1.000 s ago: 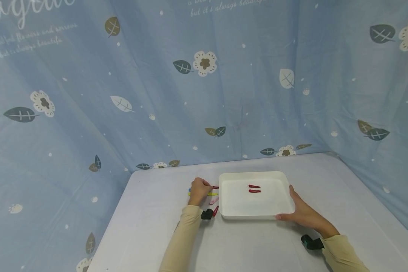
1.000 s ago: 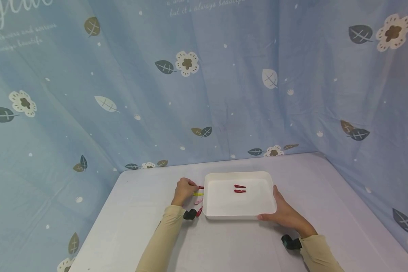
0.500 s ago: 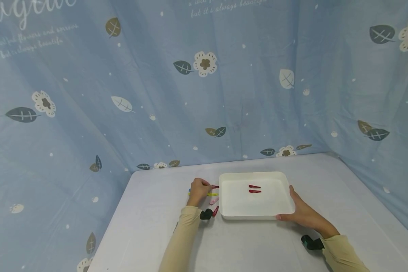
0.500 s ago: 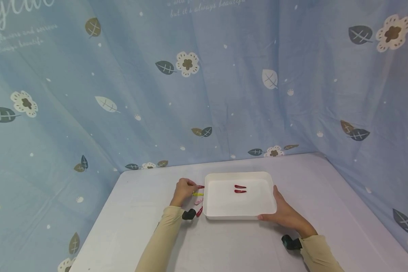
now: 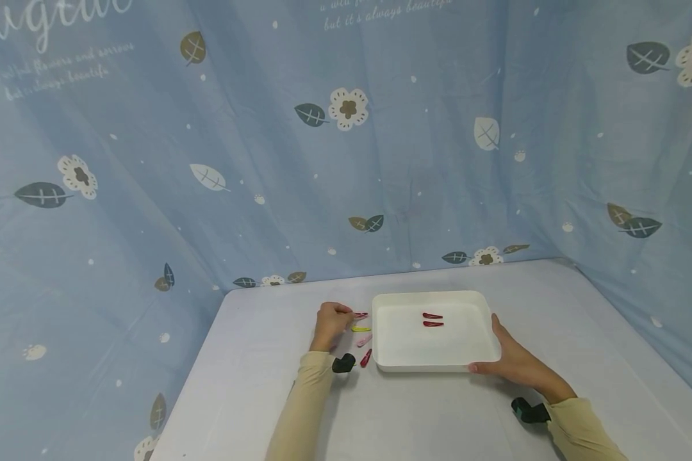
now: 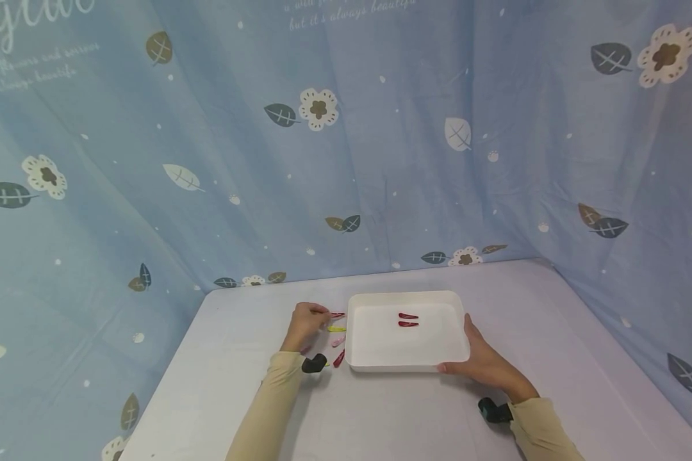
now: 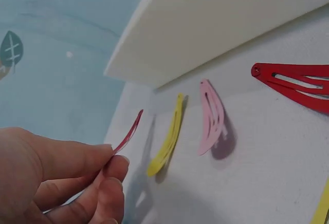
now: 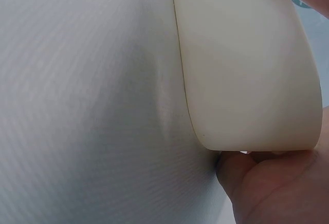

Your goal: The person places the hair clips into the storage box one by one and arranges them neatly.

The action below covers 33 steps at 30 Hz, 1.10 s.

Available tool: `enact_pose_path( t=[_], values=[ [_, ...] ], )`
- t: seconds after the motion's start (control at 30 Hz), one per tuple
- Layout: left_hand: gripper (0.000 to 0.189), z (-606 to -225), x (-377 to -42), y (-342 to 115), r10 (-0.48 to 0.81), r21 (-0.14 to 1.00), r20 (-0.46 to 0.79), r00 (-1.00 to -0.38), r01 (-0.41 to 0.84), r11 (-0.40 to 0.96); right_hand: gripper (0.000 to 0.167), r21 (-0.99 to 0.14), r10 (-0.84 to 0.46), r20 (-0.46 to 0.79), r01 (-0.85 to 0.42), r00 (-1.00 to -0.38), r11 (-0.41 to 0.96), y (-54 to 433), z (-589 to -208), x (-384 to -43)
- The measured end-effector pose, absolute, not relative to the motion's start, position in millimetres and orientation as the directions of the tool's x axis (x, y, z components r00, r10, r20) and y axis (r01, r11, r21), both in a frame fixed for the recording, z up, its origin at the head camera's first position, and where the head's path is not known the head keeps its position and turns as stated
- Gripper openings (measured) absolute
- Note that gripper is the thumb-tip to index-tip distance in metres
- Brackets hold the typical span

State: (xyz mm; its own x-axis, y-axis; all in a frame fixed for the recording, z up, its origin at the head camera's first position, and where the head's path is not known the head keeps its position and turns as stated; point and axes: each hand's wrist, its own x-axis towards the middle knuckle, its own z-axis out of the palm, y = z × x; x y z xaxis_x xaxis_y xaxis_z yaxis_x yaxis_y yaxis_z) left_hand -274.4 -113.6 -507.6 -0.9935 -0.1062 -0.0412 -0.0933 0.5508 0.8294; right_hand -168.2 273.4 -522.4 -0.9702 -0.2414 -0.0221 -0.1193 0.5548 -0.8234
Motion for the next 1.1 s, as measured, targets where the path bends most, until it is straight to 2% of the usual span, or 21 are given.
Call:
enact_pose_path(
  t=[0.17,0.7,1.1],
  values=[
    [0.011,-504.0,-272.2,-117.8,-0.104,0.842,-0.04,-0.994,-0.089,0.533,0.137,-0.824,-0.234,-0.053,-0.09,-0.971,0.56,273.6,-521.7,-167.3],
    [0.015,-485.9,-267.0,-117.0,-0.022,0.892,-0.006,-1.0,-0.016,0.452,0.132,-0.831,-0.264,0.022,-0.165,-0.964,0.531,274.1,-521.1,-167.3],
    [0.018,-466.3,-255.1,-101.3,0.044,0.93,-0.027,-0.999,-0.009,0.368,0.135,-0.829,-0.249,-0.04,-0.107,-0.968,0.549,275.0,-521.1,-167.3]
  ],
)
